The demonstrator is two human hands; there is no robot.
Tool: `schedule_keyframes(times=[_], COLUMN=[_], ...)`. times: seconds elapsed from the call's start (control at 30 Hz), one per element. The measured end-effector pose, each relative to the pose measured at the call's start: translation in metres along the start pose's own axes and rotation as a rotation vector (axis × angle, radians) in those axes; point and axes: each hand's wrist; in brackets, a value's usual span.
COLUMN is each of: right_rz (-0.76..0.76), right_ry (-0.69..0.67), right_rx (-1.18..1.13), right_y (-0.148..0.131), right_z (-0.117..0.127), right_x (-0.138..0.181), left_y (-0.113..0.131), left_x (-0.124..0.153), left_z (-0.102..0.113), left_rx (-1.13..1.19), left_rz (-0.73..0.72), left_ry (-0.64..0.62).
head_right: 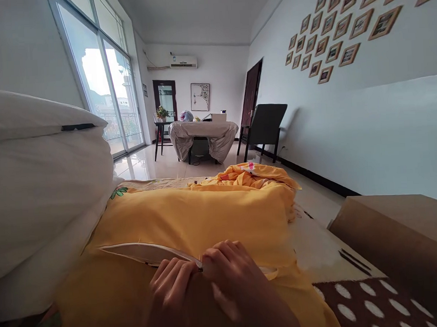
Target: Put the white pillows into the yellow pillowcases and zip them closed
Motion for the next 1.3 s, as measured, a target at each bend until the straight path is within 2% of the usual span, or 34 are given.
schedule_keyframes(times=[0.13,0.2,0.33,0.47,0.63,0.7,0.8,0.93,1.03,1.2,1.3], right_rz=[0.067,0.082,0.053,0.019,-0.017,-0.036,-0.017,-0.006,-0.036,-0.040,-0.027], right_ry=[0.250,0.331,0.323,0.267,0.269,0.303,0.435,0.558,0.639,0.723,0.720], right_rx=[0.040,0.030,0.008,0.033,0.030,0.042,0.088,0.168,0.092,0.007,-0.002], right_y=[-0.005,-0.004,0.001,0.004,0.001,-0.004,-0.014,-0.026,-0.027,-0.022,-0.020], right_z=[-0.014,-0.022,-0.028,-0.027,-0.030,-0.031,-0.036,-0.057,-0.074,-0.084,-0.085], right_x=[-0.006,-0.009,-0.009,-0.008,-0.010,-0.012,-0.017,-0.024,-0.025,-0.024,-0.022], left_y=[-0.002,-0.005,-0.012,-0.017,-0.019,-0.020,-0.021,-0.021,-0.023,-0.043,-0.060], left_x=[-0.001,-0.002,-0.005,-0.011,-0.013,-0.012,-0.011,-0.011,-0.014,-0.021,-0.014], left_z=[0.000,0.000,0.004,0.014,0.019,0.019,0.018,0.016,0.018,0.034,0.052], left_rx=[0.008,-0.004,-0.058,-0.106,-0.019,-0.020,-0.044,-0.051,-0.065,0.070,0.018], left_rz=[-0.006,-0.015,-0.009,0.069,0.138,0.149,0.146,0.143,0.168,0.226,0.172], left_ry=[0.022,0.015,0.027,0.078,0.052,0.065,0.064,0.060,0.004,-0.236,-0.211])
Point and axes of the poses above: each hand's wrist, its own x-axis away from the middle knuckle, its own z-axis out of the back of the hand, y = z × x, and after that the axes turned 15 degrees about x, right-handed
